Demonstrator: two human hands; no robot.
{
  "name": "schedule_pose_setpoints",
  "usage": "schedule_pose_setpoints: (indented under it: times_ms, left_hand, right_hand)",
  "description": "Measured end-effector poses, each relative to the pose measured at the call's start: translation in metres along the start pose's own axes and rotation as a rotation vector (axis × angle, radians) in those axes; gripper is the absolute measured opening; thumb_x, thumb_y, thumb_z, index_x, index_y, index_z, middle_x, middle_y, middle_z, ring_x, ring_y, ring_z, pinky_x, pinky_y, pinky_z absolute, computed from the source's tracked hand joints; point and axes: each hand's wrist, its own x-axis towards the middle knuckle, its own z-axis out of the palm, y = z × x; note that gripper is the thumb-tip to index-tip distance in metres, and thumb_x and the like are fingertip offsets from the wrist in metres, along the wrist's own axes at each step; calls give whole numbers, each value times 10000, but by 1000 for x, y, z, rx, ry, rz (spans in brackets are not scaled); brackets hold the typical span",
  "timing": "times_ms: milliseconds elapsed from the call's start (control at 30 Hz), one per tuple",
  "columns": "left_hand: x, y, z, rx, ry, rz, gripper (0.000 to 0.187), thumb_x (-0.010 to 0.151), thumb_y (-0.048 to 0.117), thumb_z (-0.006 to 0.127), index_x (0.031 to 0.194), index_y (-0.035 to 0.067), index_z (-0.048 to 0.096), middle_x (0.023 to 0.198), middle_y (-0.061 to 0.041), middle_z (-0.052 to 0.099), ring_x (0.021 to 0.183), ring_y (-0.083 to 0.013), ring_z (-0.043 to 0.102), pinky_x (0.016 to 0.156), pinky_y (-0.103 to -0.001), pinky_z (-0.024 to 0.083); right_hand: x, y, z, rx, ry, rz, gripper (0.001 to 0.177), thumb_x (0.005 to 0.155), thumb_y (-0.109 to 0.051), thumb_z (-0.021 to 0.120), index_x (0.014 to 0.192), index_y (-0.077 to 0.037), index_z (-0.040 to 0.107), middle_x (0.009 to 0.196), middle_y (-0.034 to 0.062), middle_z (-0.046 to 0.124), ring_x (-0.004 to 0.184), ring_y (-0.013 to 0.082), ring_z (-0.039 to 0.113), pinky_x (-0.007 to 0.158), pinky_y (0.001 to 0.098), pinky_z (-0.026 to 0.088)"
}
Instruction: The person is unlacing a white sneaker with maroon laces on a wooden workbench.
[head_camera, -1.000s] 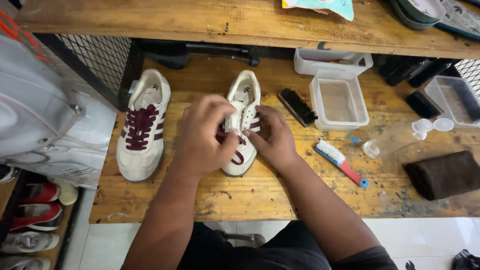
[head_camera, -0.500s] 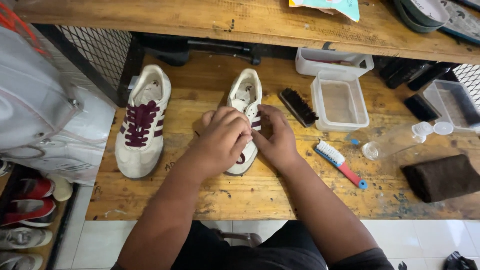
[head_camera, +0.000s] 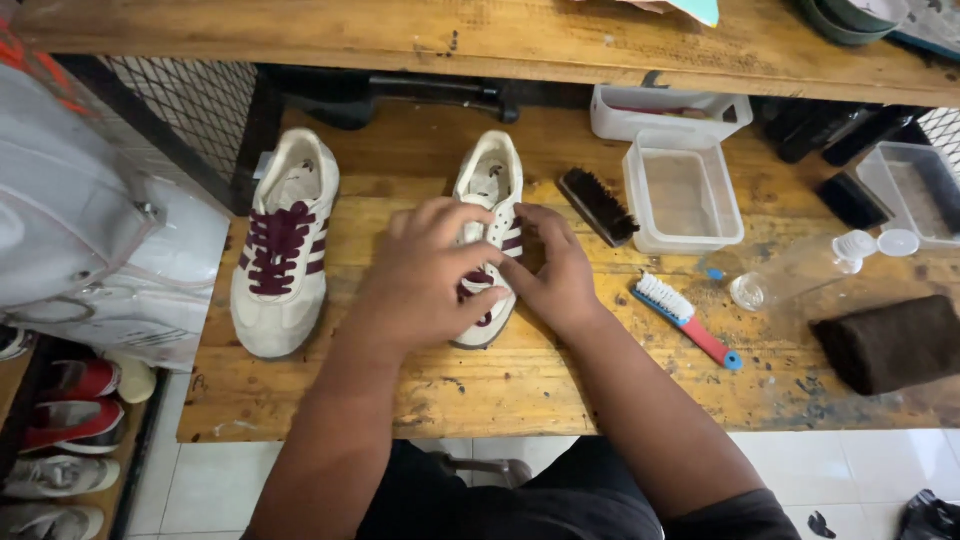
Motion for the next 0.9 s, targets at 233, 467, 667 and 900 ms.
schedule_pose_setpoints:
  times_ms: [233, 467, 667, 900]
  left_hand:
    - [1, -14, 29, 140, -154, -105, 116, 901, 235, 670, 836, 141, 691, 1216, 5, 618, 1355, -269, 435, 1023, -472, 357]
    - [-2, -27, 41, -38, -30, -37, 87, 952, 252, 600, 888, 196, 583, 1031, 63, 639, 1149, -178, 572, 933, -405, 334]
    - [1, -14, 23, -354, 228, 74, 35, 943, 134, 643, 945, 106, 623, 992, -54, 685, 938, -283, 695, 833, -385, 494]
    - [5, -10, 20, -464, 466, 119, 91, 972, 113, 673, 908, 52, 658, 951, -60, 656, 835, -237, 672, 735, -321, 538]
  right_hand:
    - [-1, -3, -2, -23, 1, -69, 582, 846, -294, 870, 1332, -85, 628, 1338, 111, 632, 1151, 386, 683, 970, 505, 580]
    - [0, 4, -1, -7, 12, -146, 570, 849, -203, 848, 1356, -83, 616, 1343, 116, 627, 1165, 379, 672, 972, 502, 576]
    - [0, 2, -2, -1, 2, -81, 612, 839, -267, 860, 1377, -118, 610, 1357, 100, 617, 1195, 383, 659, 1003, 517, 558]
    - [3, -6, -4, -18, -3, -39, 630, 839, -357, 873, 1363, -117, 619, 1353, 92, 629, 1201, 376, 664, 1009, 521, 553]
